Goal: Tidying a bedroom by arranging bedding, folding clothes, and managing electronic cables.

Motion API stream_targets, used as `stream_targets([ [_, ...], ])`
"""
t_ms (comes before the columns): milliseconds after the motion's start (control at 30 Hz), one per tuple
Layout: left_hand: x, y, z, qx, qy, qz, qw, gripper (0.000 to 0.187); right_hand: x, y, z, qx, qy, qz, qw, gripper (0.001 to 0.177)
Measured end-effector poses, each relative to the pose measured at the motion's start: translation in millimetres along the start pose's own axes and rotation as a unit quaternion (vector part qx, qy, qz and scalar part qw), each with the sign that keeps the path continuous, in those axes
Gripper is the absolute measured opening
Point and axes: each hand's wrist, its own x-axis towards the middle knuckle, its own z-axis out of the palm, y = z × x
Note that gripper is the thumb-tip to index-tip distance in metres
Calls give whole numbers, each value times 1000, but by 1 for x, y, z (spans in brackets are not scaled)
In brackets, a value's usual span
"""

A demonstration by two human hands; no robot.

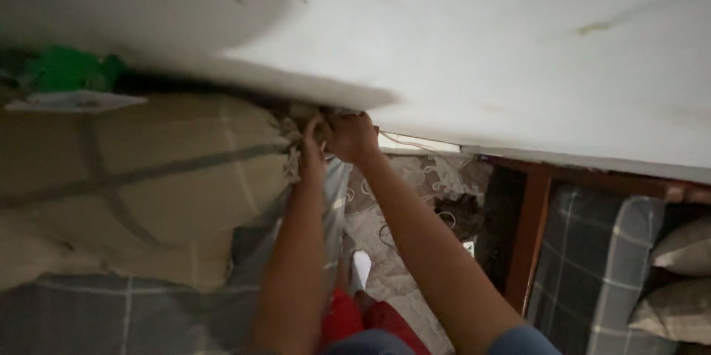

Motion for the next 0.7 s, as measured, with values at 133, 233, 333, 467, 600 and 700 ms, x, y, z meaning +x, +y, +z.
stream_targets([
  [133,14,-5,-20,-17,-43,21,999,41,-18,-14,-2,-14,48,4,999,49],
  [233,-7,1,-19,-47,-106,-9,993,40,-30,-21,-3,19,90,23,995,47],
  [333,-16,13,0,-82,-174,-37,981,42,-29,-14,1,7,104,31,994,52],
  [467,-6,7,-10,114,-234,217,941,30,-28,-11,6,15,138,17,990,54],
  [600,4,7,-10,-147,-209,-25,966,35,-24,-4,-4,-6,16,53,998,59],
  [700,-26,21,14,-166,-225,10,960,21,-5,25,17,-12,81,16,997,51],
])
